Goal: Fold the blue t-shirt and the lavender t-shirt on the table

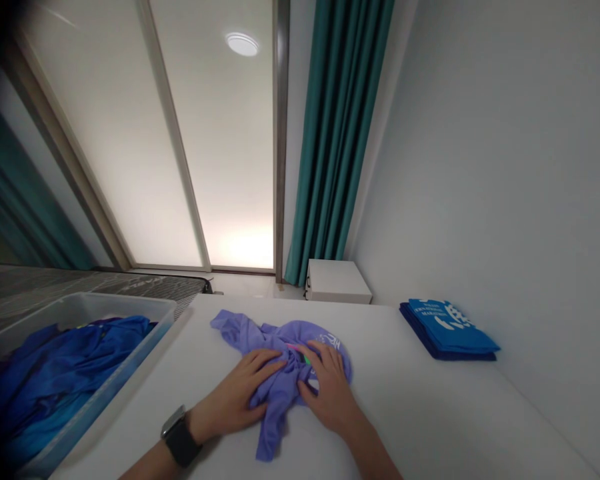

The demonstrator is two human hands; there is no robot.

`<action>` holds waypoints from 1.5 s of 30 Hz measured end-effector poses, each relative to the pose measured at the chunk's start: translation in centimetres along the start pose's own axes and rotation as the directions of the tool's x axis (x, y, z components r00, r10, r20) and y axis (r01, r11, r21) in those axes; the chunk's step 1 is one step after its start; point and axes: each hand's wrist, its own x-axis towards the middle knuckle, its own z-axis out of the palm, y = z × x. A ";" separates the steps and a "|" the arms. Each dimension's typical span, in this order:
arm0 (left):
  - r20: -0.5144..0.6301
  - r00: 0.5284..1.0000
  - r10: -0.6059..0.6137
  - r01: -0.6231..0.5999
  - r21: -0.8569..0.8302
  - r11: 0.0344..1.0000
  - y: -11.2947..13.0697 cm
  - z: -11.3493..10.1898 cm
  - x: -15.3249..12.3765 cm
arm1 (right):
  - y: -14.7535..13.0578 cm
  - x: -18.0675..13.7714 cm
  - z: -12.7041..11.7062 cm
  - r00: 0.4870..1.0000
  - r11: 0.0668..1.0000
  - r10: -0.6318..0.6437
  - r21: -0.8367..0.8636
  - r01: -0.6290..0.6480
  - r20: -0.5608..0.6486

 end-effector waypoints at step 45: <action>-0.190 0.944 -0.271 0.323 0.349 0.880 -3.0 -1.8 -0.2 | 0.0 -0.2 1.8 0.981 0.973 -0.142 -0.200 0.113 -0.135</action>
